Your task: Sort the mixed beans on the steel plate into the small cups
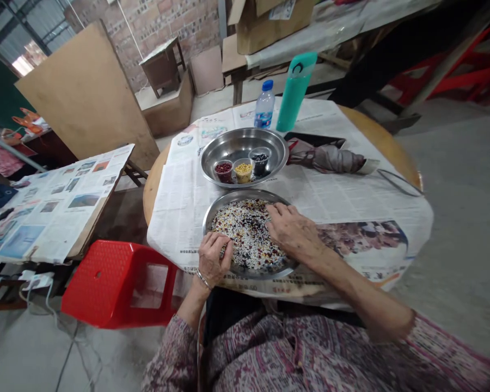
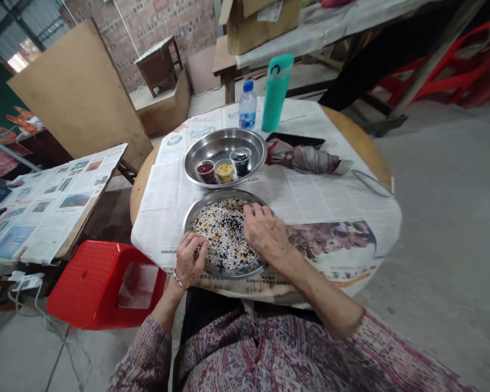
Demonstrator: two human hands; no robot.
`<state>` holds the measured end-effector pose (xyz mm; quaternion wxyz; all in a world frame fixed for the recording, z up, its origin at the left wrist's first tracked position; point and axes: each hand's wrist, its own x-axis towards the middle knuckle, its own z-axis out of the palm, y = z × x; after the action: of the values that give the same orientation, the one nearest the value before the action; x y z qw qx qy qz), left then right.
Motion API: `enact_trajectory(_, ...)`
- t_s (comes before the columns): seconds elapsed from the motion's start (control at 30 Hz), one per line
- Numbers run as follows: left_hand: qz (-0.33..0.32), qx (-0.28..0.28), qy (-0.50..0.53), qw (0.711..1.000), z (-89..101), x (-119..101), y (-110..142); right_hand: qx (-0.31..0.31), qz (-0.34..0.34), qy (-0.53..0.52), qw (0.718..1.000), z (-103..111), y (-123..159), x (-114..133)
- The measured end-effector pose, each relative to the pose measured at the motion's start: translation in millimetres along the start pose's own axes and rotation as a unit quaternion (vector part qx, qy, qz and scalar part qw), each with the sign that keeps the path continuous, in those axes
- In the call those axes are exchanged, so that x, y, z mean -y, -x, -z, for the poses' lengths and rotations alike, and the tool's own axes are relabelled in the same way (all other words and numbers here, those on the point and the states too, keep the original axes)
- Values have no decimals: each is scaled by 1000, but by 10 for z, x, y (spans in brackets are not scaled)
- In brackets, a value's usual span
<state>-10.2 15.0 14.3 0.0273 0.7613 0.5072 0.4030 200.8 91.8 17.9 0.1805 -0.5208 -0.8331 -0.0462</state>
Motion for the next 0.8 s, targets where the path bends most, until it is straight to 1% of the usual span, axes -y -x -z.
enact_trajectory(0.2, 1, -14, 19, 1000, -5, 20, 3, 92, -53, -11, 994, -85, -314, 101)
enact_trajectory(0.3, 2, -15, 32, 999, -5, 36, 10, 98, -56, -40, 993, -165, -432, 174)
enact_trajectory(0.43, 6, -25, 51, 998, -16, 65, 23, 90, -11, -73, 993, -253, -542, 250)
enact_trajectory(0.57, 17, -28, 47, 998, -33, 80, 35, 102, 52, -141, 983, -259, -573, 327)
enact_trajectory(0.7, 29, -22, 39, 999, -36, 70, 40, 111, 123, -206, 965, -187, -490, 437)
enact_trajectory(0.8, 33, -32, 47, 998, -27, 51, 41, 115, 166, -249, 947, -116, -382, 532)
